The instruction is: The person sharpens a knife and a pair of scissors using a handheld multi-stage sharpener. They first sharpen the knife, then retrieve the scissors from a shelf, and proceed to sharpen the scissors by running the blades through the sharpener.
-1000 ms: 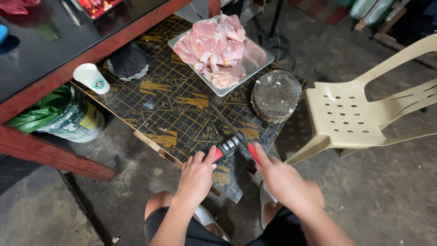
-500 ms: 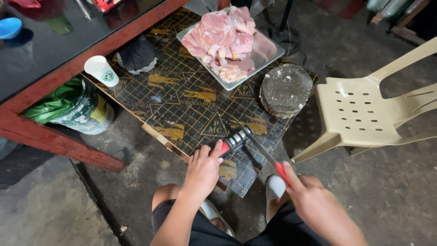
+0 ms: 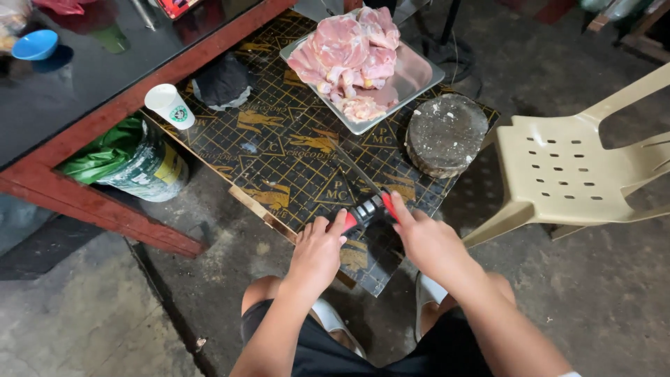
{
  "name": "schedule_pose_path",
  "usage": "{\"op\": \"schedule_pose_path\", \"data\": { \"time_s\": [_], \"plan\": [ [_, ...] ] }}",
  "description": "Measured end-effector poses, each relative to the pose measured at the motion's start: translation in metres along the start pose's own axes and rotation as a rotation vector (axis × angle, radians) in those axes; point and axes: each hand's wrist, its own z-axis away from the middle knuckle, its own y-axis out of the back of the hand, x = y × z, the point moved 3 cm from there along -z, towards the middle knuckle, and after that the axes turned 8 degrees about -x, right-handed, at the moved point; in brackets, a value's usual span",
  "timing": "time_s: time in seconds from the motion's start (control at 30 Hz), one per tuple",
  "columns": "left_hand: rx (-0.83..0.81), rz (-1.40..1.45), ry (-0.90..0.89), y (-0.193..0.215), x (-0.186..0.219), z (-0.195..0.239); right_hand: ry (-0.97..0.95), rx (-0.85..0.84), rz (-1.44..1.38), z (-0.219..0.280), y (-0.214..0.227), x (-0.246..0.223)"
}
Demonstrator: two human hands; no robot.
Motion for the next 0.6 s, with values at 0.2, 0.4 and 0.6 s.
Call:
{"op": "schedule_pose_path", "data": {
  "time_s": [0.2, 0.4, 0.6],
  "plan": [
    [-0.035, -0.004, 0.053, -0.003, 0.000, -0.002, 0.015, 0.128, -0.050, 0.030, 0.008, -0.006],
    [0.021, -0.011, 0.005, -0.009, -0.005, -0.004, -0.132, -0.114, 0.016, 0.118, -0.004, 0.035],
    [0.018, -0.025, 0.006, -0.006, -0.004, -0.004, -0.222, -0.395, 0.136, 0.121, 0.035, 0.022]
  ]
}}
